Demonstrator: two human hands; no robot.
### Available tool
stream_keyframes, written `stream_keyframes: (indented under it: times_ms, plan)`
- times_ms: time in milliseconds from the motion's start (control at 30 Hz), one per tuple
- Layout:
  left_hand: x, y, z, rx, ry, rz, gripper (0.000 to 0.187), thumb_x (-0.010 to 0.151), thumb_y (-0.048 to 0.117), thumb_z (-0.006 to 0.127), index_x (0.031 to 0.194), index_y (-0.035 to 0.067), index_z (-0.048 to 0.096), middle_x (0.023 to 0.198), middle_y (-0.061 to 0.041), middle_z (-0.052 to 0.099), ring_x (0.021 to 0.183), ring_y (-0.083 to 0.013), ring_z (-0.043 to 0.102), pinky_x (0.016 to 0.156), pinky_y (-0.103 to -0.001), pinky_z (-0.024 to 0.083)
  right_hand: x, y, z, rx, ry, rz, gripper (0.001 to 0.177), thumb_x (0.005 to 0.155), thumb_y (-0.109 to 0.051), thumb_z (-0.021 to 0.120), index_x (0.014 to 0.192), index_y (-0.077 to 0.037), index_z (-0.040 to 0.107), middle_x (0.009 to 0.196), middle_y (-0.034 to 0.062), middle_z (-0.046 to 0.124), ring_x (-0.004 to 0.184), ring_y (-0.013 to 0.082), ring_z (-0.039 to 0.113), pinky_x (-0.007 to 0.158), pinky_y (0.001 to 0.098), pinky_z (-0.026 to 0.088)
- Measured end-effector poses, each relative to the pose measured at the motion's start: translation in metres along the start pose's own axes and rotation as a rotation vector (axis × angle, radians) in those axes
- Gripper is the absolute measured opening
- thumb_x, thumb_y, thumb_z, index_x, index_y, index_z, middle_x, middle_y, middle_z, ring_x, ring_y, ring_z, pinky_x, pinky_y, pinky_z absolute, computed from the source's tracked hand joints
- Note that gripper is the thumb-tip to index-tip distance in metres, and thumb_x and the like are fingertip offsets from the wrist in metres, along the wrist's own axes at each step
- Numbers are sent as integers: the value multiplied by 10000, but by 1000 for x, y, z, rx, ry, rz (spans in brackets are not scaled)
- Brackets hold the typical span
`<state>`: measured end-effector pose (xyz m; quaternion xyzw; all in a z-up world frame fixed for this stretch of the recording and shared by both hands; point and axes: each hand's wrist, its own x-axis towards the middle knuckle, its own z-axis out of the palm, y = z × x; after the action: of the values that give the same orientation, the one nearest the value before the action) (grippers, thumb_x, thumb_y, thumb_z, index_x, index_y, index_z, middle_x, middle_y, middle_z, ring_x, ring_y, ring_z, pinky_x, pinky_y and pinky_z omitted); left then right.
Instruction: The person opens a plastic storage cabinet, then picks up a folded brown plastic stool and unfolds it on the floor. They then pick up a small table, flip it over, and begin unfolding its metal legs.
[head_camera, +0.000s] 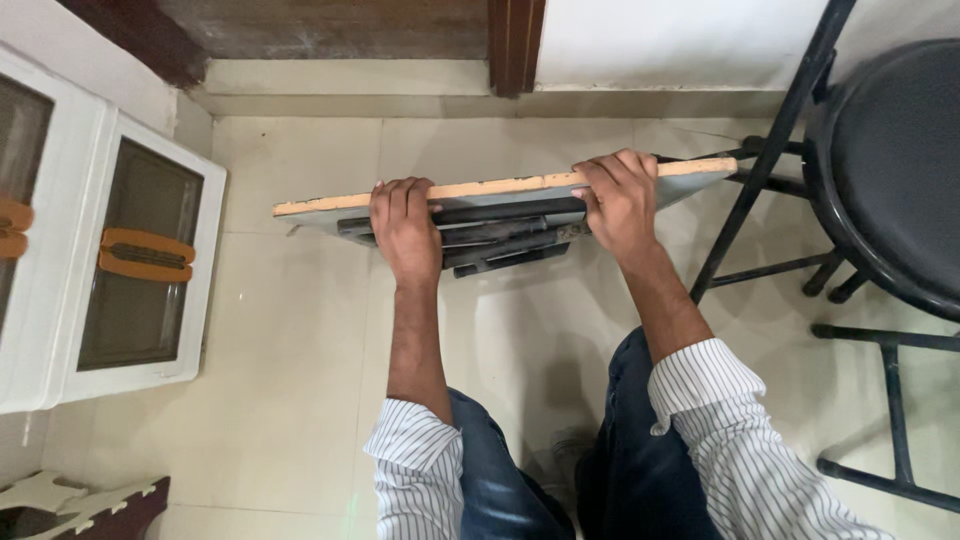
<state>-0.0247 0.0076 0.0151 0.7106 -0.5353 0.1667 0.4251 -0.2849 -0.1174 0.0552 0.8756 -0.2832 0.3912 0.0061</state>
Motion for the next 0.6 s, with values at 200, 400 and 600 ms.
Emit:
stream_keyframes:
  times_ms: [200, 400, 600]
  plan:
    - [7, -3, 4, 24, -41, -9, 292, 817, 6, 772, 1092, 69, 696, 1123, -61, 691, 1174, -266, 603, 1171, -493, 422, 6, 5, 9, 13, -57, 37, 259, 804, -77, 835, 1046, -57, 745, 999, 48, 729, 979, 255, 612, 942, 446, 376]
    - [15, -3, 10, 49, 3, 22, 304, 844, 28, 779, 1133, 59, 686, 1184, -66, 680, 1219, -281, 597, 1156, -488, 419, 6, 14, 19, -19, -74, 58, 276, 826, -65, 821, 1092, -65, 747, 1029, 51, 712, 1022, 257, 596, 966, 453, 363]
    - [2, 2, 15, -26, -9, -14, 222, 978, 186, 783, 1112, 45, 677, 1160, -115, 648, 1130, -323, 574, 1001, -453, 470, 4, 16, 32, -59, -46, 86, 298, 882, -27, 779, 1174, -63, 732, 1133, 64, 683, 1117, 270, 578, 1049, 471, 368]
